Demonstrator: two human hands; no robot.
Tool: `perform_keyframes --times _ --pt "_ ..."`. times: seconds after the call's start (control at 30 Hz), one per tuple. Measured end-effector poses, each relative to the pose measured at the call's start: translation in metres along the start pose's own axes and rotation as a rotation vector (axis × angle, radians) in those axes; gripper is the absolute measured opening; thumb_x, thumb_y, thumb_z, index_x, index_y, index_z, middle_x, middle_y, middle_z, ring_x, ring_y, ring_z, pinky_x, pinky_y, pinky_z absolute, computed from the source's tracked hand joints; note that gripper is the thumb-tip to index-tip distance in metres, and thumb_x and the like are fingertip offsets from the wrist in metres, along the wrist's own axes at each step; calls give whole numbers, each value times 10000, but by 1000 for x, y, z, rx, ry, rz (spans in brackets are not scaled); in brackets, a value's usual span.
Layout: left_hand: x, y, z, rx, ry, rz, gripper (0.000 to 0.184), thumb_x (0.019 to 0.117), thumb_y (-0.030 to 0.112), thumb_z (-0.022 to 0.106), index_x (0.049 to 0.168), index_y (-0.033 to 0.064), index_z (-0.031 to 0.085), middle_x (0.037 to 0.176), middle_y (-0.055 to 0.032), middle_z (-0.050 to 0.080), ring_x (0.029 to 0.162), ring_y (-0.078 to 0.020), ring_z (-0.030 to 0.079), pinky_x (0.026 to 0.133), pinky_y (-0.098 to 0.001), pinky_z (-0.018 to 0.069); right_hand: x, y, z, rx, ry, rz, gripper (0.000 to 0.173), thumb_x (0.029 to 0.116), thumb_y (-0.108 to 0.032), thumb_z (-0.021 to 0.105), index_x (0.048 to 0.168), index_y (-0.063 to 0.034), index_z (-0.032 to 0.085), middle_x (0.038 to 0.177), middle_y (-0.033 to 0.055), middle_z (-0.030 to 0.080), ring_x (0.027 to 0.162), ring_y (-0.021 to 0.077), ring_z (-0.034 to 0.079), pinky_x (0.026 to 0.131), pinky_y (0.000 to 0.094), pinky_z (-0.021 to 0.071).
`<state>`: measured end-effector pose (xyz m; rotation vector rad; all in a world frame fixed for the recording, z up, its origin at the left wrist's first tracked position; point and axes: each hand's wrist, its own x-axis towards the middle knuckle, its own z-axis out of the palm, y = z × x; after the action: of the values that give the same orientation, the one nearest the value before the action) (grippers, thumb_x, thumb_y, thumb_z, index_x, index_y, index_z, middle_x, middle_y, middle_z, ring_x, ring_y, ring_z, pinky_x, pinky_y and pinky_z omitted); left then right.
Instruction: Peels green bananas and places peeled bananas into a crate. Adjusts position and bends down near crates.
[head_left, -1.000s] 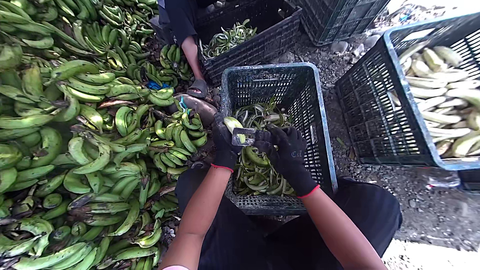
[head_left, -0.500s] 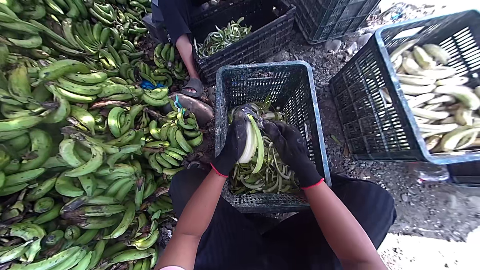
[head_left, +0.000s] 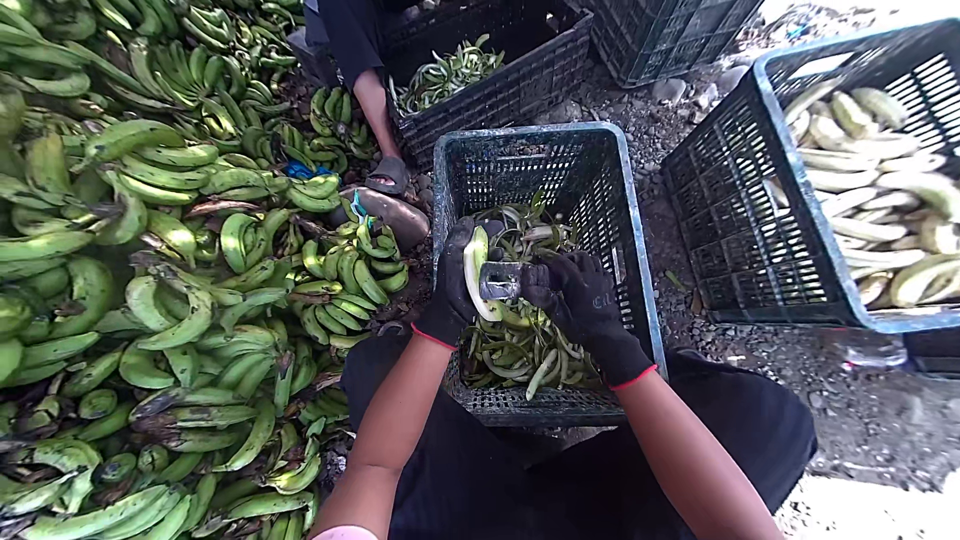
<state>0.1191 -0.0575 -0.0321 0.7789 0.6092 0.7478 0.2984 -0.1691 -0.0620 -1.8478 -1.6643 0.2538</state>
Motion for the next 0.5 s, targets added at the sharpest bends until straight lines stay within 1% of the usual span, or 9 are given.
perform_keyframes --times 0.07,0.1,0.2,0.27,0.33,0.4,0.43,0.47,0.5 --pt "9 9 0 -206 60 -117 547 1090 458 229 1133 81 623 685 4 581 506 -68 569 463 -197 512 -1 5 9 -55 100 -171 884 891 -817 349 1333 -126 677 1161 267 652 1074 488 613 896 664 453" --pt "13 12 -3 -306 39 -176 594 1085 457 185 1090 55 623 635 4 571 465 -70 564 432 -192 502 -1 6 11 -67 134 -222 874 886 -814 354 1318 -132 690 1137 256 662 1062 480 619 909 665 443" --pt "15 12 -13 -473 -104 -254 651 1063 448 142 1059 7 622 622 -18 591 460 -94 581 436 -205 513 -2 6 13 -88 222 -282 762 895 -732 427 1306 -149 695 1121 236 666 1065 462 617 932 655 424" --pt "14 13 -8 -464 -66 -277 613 1067 431 166 1070 11 612 620 -12 573 456 -84 573 427 -193 503 -2 5 11 -96 264 -272 757 891 -736 429 1286 -156 710 1107 233 671 1037 447 625 922 640 430" --pt "12 17 0 -300 70 -194 526 1085 401 212 1088 56 610 681 -6 598 470 -66 560 423 -183 487 -6 2 9 -83 242 -201 823 890 -802 362 1288 -173 714 1105 230 677 1019 436 635 905 635 438" --pt "3 15 1 -110 116 -27 405 1093 403 273 1129 158 593 888 -4 667 567 -55 576 495 -185 495 -10 -4 7 1 161 -66 865 888 -835 323 1319 -187 700 1158 220 678 1056 439 634 861 654 461" --pt "0 14 1 -47 126 40 385 1095 413 284 1139 185 592 942 -4 686 602 -57 591 531 -196 508 -10 -4 5 46 136 -27 873 887 -840 321 1325 -185 697 1188 219 681 1076 445 633 852 665 470" --pt "0 15 2 -35 124 66 392 1095 410 281 1130 184 599 925 -5 684 602 -62 594 536 -205 518 -9 -5 3 61 132 -28 880 886 -842 316 1323 -180 698 1183 224 678 1068 445 634 832 660 475" --pt "2 17 4 -55 115 58 410 1097 391 269 1108 159 606 868 -15 678 568 -66 591 507 -204 518 -8 -4 1 58 146 -66 882 889 -843 312 1313 -176 703 1155 226 673 1046 437 635 815 643 478"
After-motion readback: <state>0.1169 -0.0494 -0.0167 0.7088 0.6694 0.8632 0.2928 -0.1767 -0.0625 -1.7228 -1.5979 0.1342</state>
